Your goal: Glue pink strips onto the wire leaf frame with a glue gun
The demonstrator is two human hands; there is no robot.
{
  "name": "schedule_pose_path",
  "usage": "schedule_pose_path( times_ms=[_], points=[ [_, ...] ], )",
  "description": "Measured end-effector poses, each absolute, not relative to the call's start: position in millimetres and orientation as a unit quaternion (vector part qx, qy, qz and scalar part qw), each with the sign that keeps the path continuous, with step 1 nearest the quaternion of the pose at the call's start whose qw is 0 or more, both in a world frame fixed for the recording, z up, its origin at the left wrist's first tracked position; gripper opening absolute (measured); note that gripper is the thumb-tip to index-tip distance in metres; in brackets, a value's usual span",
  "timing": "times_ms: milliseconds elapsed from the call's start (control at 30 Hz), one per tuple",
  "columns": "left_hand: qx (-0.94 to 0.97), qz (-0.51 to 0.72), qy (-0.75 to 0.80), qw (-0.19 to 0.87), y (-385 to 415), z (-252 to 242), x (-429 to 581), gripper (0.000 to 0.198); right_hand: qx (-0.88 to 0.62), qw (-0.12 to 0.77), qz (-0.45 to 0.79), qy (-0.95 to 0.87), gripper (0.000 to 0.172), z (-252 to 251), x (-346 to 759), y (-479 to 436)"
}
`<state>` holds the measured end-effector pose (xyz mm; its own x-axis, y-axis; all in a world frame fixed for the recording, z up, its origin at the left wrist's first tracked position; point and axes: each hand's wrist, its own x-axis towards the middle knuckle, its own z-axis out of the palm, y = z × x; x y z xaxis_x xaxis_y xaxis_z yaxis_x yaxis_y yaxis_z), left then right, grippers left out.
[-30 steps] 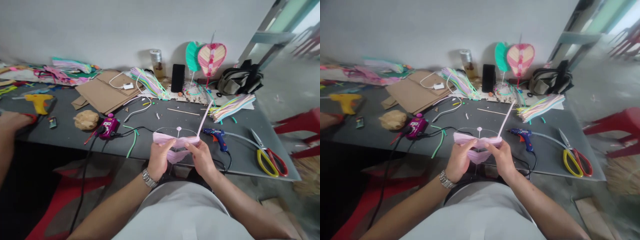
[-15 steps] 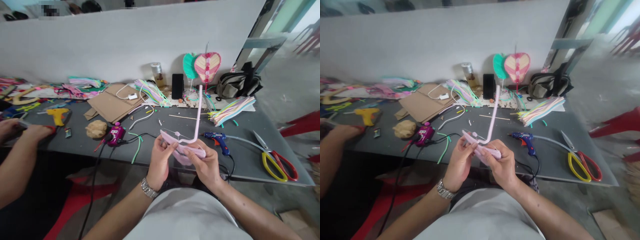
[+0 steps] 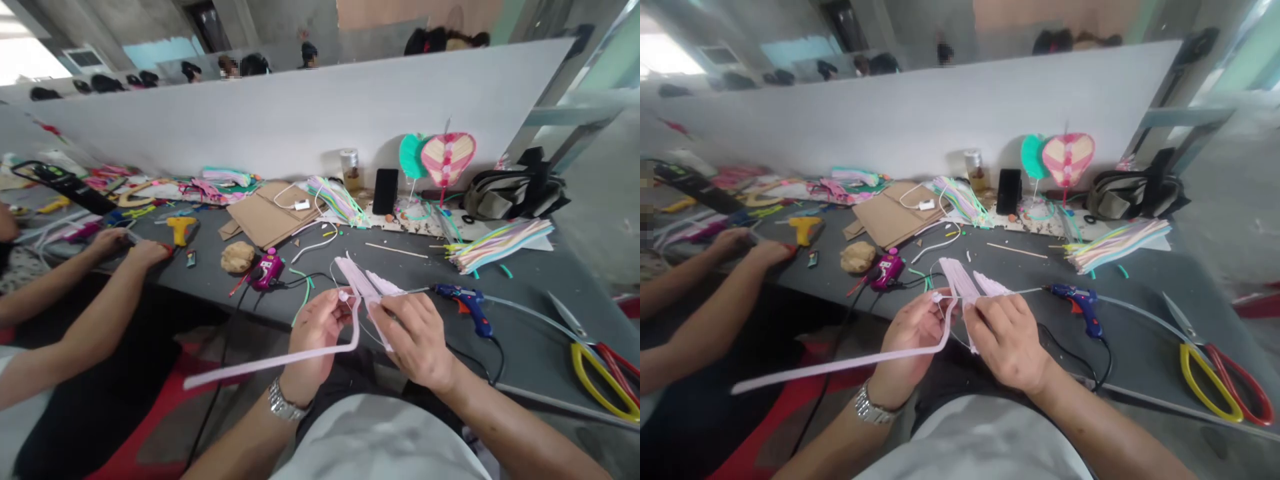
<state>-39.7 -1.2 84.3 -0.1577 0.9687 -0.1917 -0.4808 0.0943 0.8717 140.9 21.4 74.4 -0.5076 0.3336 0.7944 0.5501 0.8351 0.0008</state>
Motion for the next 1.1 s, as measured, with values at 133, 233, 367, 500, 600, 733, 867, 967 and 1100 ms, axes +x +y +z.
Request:
schedule_pose_path(
  times_ms=[133,233,367,500,600,733,867,967,1100],
  points=[
    [0.195,0.564,0.47,0.651,-10.6,57.2,-40.3,0.033,-0.255,0.369,-0.121,-0.886,0.027,47.4,135.9,16.0],
    [0.116,0.549,0.469,0.682,-17.9,37.5,-39.0,0.035,-0.252,0.333,-0.106,-0.902,0.028,28.3,132.5,13.0],
    [0.072,0.525,0.484,0.697,-24.8,22.3,-39.5,0.037,-0.241,0.315,-0.088,-0.914,0.028,10.1,129.4,12.5],
    [0.112,0.52,0.514,0.673,-25.2,13.9,-40.8,0.037,-0.237,0.323,-0.063,-0.914,0.028,-0.6,127.3,11.8],
    [0.139,0.523,0.541,0.643,-23.4,7.9,-42.5,0.037,-0.238,0.33,-0.032,-0.913,0.032,-8.0,127.4,10.2],
    [0.17,0.514,0.573,0.615,-21.7,1.8,-45.2,0.035,-0.254,0.321,0.01,-0.912,0.04,-17.5,129.0,8.8],
    [0.2,0.506,0.572,0.613,-24.0,-2.4,-46.2,0.034,-0.28,0.312,0.014,-0.908,0.041,-23.2,128.4,7.5],
    [0.204,0.504,0.574,0.612,-28.8,-6.5,-47.0,0.036,-0.288,0.311,0.025,-0.906,0.04,-26.0,127.0,5.8],
    [0.203,0.492,0.597,0.6,-33.6,-12.7,-48.0,0.041,-0.285,0.289,0.039,-0.913,0.043,-31.6,127.6,4.4]
  ],
)
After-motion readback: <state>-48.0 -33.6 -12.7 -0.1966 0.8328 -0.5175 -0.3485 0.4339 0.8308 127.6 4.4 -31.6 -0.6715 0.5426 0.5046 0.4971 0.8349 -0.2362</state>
